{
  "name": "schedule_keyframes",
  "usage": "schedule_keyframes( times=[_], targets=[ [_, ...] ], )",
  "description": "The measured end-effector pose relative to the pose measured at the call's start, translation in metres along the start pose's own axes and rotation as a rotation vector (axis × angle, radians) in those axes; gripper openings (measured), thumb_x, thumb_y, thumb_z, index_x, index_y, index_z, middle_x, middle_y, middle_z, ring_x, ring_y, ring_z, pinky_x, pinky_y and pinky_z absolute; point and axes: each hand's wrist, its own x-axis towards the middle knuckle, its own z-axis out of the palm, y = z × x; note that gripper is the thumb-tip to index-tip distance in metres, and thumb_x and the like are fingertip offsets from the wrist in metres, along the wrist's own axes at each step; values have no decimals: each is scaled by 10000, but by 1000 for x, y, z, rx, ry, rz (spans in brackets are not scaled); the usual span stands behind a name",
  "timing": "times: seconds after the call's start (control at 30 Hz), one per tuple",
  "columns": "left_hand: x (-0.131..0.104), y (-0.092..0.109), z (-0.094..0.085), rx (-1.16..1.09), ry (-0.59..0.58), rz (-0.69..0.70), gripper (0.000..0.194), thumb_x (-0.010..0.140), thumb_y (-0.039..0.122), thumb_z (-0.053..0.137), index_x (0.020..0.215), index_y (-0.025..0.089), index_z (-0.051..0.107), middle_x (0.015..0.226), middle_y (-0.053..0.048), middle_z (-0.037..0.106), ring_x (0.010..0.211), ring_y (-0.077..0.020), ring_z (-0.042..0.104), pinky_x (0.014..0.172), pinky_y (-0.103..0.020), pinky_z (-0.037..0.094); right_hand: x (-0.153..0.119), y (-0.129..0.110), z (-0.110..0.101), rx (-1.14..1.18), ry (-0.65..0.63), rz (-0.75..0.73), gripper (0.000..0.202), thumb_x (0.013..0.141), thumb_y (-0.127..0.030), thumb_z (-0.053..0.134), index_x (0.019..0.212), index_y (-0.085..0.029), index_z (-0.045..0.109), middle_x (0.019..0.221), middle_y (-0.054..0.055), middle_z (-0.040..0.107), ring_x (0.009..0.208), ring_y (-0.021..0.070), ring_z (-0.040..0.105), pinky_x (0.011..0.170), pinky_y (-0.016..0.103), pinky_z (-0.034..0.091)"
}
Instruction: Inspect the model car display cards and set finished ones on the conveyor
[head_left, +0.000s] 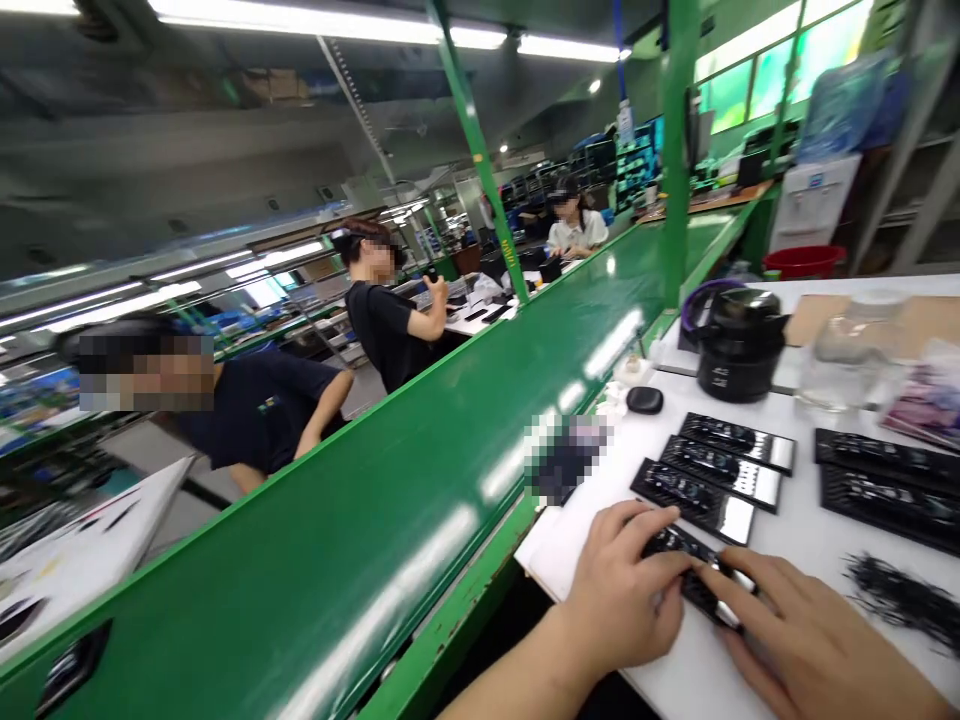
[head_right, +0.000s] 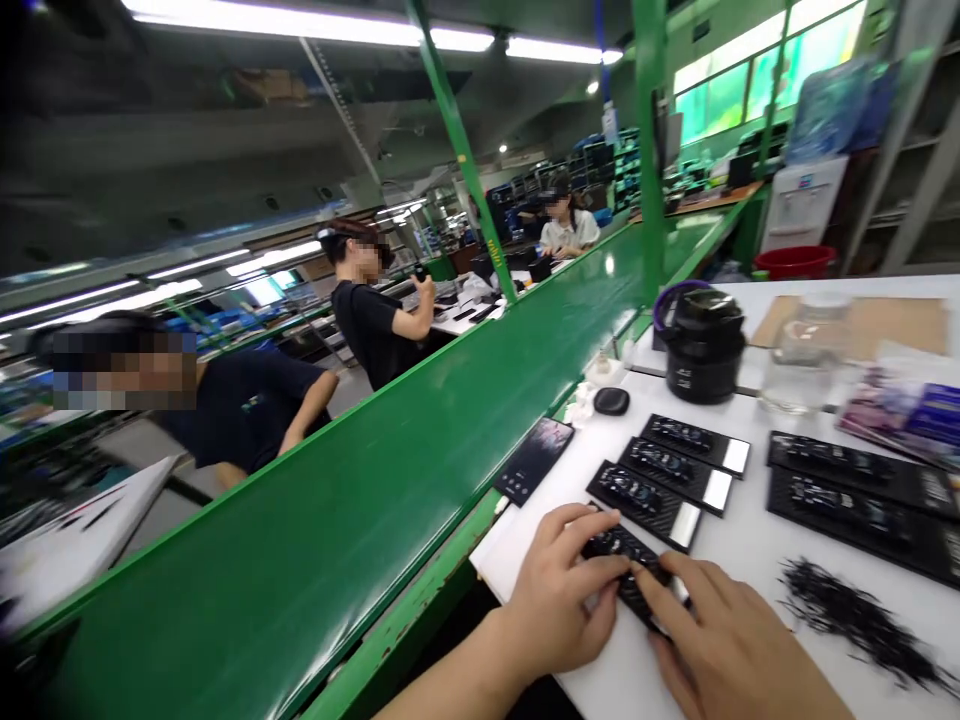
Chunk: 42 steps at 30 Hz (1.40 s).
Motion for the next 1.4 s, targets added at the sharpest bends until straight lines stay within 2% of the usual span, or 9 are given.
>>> schedule_keyframes(
  times=[0.2,0.43,0.5,0.6,0.67,0.73,0.9,1.1,1.4],
  targets=[
    [3,3,-5,62,-80,5,392,793,82,551,1121,233,703,1335,-112,622,1200,-292,567,982,-514,560,17,-18,-18,38,-168,141,386,868,-140,546,1244,-210,596,1172,130,602,960,300,583,774,466,527],
    [6,-15,-3,109,-111,102,418,816,83,564,1161,285,688,1319,-79,647,1211,-287,572,960,-488,581,37,-22,-36,66,-309,235,356,909,-278,649,1255,-227,580,1187,93,598,1013,305,562,838,481,517],
    [11,-19,-2,25,-117,2,327,826,132,573,1068,291,723,1314,-69,655,1223,-294,569,989,-518,555,39,-22,-39,44,-337,251,332,925,-284,644,1245,-217,586,1185,97,596,1022,304,560,843,478,514],
    [22,-22,-2,-189,-94,-359,169,833,279,594,909,259,744,1279,-76,678,1228,-313,580,1069,-567,471,42,-23,-44,38,-368,248,335,937,-281,639,1257,-199,585,1176,106,590,1021,300,554,838,465,510],
    [29,-23,-1,-352,-68,-635,227,802,370,613,921,218,732,1255,-98,691,1189,-319,615,1068,-547,465,42,-23,-46,32,-378,237,327,938,-260,631,1254,-187,590,1152,109,592,1006,292,550,830,448,505],
    [33,-22,1,-442,-57,-796,320,765,395,625,994,186,707,1234,-112,698,1136,-309,646,1038,-504,486,42,-24,-46,23,-377,236,313,936,-218,612,1246,-181,597,1130,109,593,987,284,548,817,431,499],
    [33,-9,11,-366,-30,-841,393,758,323,611,1123,182,642,1214,-93,674,1145,-280,614,1083,-484,424,39,-23,-45,34,-377,243,371,927,-175,603,1298,-165,578,1149,123,579,994,288,538,815,426,489],
    [38,7,20,-265,-32,-812,378,730,271,631,1100,191,624,1202,-83,648,1192,-287,571,1130,-490,366,37,-21,-46,50,-381,234,390,962,-229,597,1345,-168,560,1187,127,566,1039,290,524,856,433,484],
    [40,3,21,-249,-70,-860,445,711,231,648,1152,175,614,1187,-92,650,1138,-271,598,1073,-458,414,35,-11,-52,110,-400,222,422,965,-285,631,1369,-181,576,1204,121,567,1070,278,529,902,425,487]
  ],
)
